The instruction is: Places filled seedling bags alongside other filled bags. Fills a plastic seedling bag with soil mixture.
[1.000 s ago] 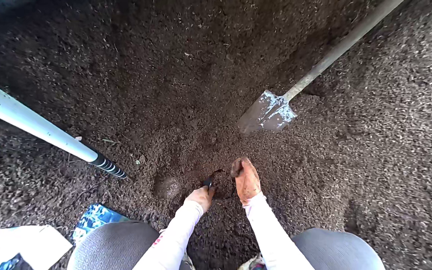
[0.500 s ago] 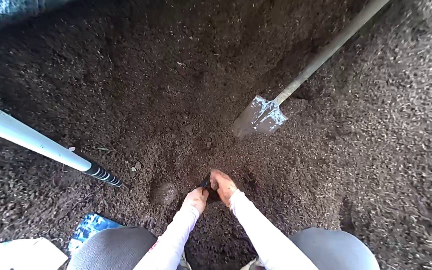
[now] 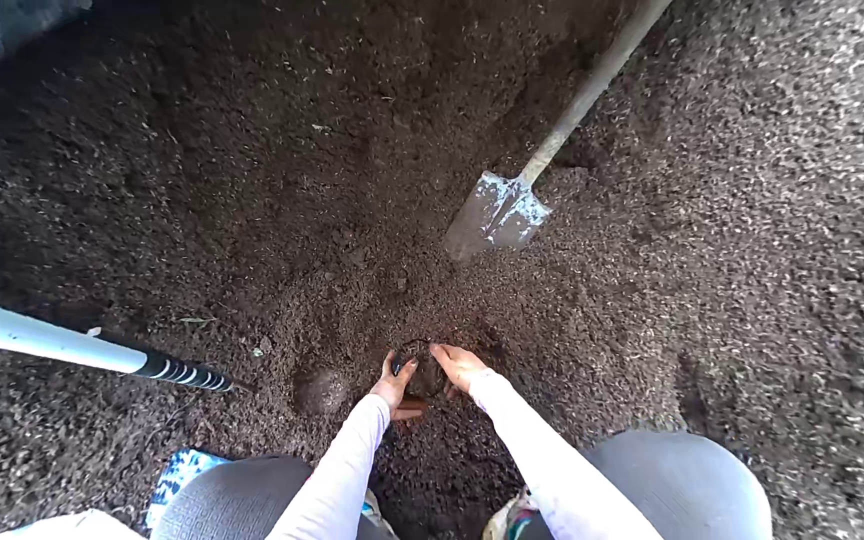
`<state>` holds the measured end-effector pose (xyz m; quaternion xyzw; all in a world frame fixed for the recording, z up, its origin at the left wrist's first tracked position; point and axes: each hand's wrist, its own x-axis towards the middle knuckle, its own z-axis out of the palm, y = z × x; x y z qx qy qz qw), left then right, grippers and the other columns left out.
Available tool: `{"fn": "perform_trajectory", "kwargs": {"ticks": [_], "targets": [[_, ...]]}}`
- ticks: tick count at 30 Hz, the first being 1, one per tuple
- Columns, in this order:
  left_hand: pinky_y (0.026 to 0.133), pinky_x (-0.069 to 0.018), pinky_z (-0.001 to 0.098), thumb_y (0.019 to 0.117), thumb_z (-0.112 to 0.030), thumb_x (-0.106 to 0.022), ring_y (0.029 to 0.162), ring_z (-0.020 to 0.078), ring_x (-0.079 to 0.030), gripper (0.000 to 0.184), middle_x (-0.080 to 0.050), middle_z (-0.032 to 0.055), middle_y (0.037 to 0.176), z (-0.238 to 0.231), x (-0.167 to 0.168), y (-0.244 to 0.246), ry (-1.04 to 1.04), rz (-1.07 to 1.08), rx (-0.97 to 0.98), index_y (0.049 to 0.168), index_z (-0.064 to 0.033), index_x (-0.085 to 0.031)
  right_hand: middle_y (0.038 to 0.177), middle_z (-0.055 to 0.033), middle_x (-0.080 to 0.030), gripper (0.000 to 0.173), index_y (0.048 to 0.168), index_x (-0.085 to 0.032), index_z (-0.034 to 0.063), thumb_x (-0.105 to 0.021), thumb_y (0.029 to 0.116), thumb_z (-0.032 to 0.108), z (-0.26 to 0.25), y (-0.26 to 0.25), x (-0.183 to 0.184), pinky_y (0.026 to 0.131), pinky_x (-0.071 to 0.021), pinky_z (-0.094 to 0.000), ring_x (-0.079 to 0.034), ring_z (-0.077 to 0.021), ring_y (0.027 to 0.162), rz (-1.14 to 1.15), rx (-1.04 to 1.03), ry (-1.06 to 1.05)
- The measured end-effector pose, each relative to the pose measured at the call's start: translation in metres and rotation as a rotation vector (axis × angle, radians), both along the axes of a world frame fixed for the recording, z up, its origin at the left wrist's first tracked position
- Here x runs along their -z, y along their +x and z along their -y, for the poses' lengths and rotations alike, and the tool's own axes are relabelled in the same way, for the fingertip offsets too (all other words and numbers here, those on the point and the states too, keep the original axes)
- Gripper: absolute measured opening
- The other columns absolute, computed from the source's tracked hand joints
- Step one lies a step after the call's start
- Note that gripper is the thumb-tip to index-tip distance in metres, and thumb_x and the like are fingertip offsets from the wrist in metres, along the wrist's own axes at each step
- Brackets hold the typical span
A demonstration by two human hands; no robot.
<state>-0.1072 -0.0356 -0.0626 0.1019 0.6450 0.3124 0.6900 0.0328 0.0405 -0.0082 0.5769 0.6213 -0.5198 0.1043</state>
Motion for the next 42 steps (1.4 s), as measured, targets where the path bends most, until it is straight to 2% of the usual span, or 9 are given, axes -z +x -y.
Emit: {"fn": "perform_trajectory", "kwargs": {"ticks": [6, 10, 15, 19, 28, 32, 34, 39, 42], "targets": [[0.08, -0.0609, 0.0512, 0.1118, -0.045, -0.038, 0.094, 0.037, -0.073, 0.064, -0.058, 0.029, 0.136, 0.0, -0.011, 0.004, 0.028, -0.294, 0.205, 0.164, -0.0244, -0.008, 0.143, -0.025, -0.058, 0.063, 0.148, -0.051, 0.0031, -0.025, 0.1122, 0.048, -0.02, -0.007, -0.018, 0.113, -0.0398, -0.0568, -0.057, -0.0384, 0.132, 0.098, -0.283, 0.126], [0.078, -0.061, 0.0462, 0.1088, -0.035, -0.052, 0.087, 0.0305, -0.073, 0.085, -0.061, 0.0286, 0.126, 0.012, -0.014, -0.001, 0.08, -0.143, 0.231, 0.163, -0.027, 0.013, 0.133, -0.027, -0.06, 0.066, 0.157, -0.041, 0.012, -0.055, 0.1043, 0.05, -0.048, 0.013, -0.004, 0.091, -0.0516, -0.0543, -0.065, -0.0384, 0.103, 0.045, -0.316, -0.052], [0.058, -0.0586, 0.0353, 0.1092, -0.021, -0.053, 0.06, 0.0182, -0.065, 0.077, -0.061, 0.0175, 0.098, 0.01, -0.004, 0.01, 0.126, -0.239, 0.061, 0.163, -0.0196, 0.003, 0.125, -0.027, -0.062, 0.056, 0.147, -0.048, 0.001, -0.059, 0.1049, 0.038, -0.056, 0.011, 0.014, 0.088, -0.0542, -0.0496, -0.068, -0.0349, 0.097, 0.017, -0.411, -0.077], [0.052, -0.0532, 0.0332, 0.108, -0.019, -0.055, 0.054, 0.0155, -0.056, 0.07, -0.055, 0.0161, 0.097, 0.007, -0.006, 0.024, 0.096, -0.36, -0.051, 0.161, -0.0169, -0.01, 0.138, -0.0306, -0.057, 0.052, 0.139, -0.054, -0.0072, -0.06, 0.1048, 0.031, -0.044, -0.007, -0.002, 0.108, -0.0418, -0.0625, -0.055, -0.0447, 0.131, 0.148, -0.621, 0.135], [0.051, -0.0504, 0.0347, 0.1079, -0.015, -0.055, 0.054, 0.0167, -0.053, 0.066, -0.055, 0.0171, 0.092, 0.009, -0.009, 0.036, 0.091, -0.497, -0.086, 0.161, -0.0141, -0.016, 0.142, -0.0288, -0.056, 0.042, 0.139, -0.058, -0.0033, -0.057, 0.1061, 0.023, -0.055, -0.043, -0.002, 0.11, -0.0388, -0.064, -0.051, -0.0454, 0.136, 0.041, -0.822, 0.243], [0.086, -0.0574, 0.0518, 0.1082, -0.03, -0.055, 0.102, 0.0367, -0.069, 0.069, -0.06, 0.0297, 0.131, 0.008, -0.019, 0.028, 0.047, -0.816, 0.285, 0.161, -0.0051, -0.018, 0.138, -0.0291, -0.059, 0.049, 0.137, -0.059, -0.0049, -0.05, 0.1092, 0.034, -0.064, -0.021, -0.006, 0.109, -0.0388, -0.0632, -0.054, -0.0439, 0.133, -0.131, -0.601, 0.197], [0.111, -0.04, 0.0638, 0.1057, -0.045, -0.054, 0.137, 0.0521, -0.047, 0.073, -0.044, 0.0358, 0.15, 0.013, -0.019, 0.024, 0.131, -1.07, 0.445, 0.16, -0.0037, -0.03, 0.147, -0.0251, -0.055, 0.054, 0.147, -0.053, 0.0027, -0.04, 0.1114, 0.04, -0.077, 0.008, 0.014, 0.117, -0.0339, -0.0611, -0.049, -0.0407, 0.14, -0.198, -0.292, 0.191], [0.113, -0.0329, 0.0693, 0.0676, -0.069, -0.08, 0.144, 0.0588, -0.034, 0.118, -0.033, 0.0348, 0.159, 0.003, 0.01, 0.028, 0.696, -1.418, 0.595, 0.156, -0.0018, -0.041, 0.165, -0.0209, -0.03, 0.072, 0.156, -0.046, 0.0304, -0.077, 0.091, 0.038, -0.05, 0.09, 0.128, 0.111, -0.0153, -0.0839, -0.018, -0.0523, 0.152, 0.053, -0.068, 0.295], [0.106, -0.0371, 0.0715, 0.0749, -0.064, -0.077, 0.137, 0.0551, -0.044, 0.077, -0.055, 0.0256, 0.145, -0.016, 0.014, 0.042, 0.73, -1.439, 0.635, 0.135, -0.0159, -0.068, 0.165, -0.0206, -0.029, 0.073, 0.15, -0.052, 0.0279, -0.084, 0.0843, 0.023, -0.04, 0.097, 0.155, 0.108, -0.0284, -0.0799, -0.021, -0.0523, 0.151, 0.098, -0.1, 0.258]]}}
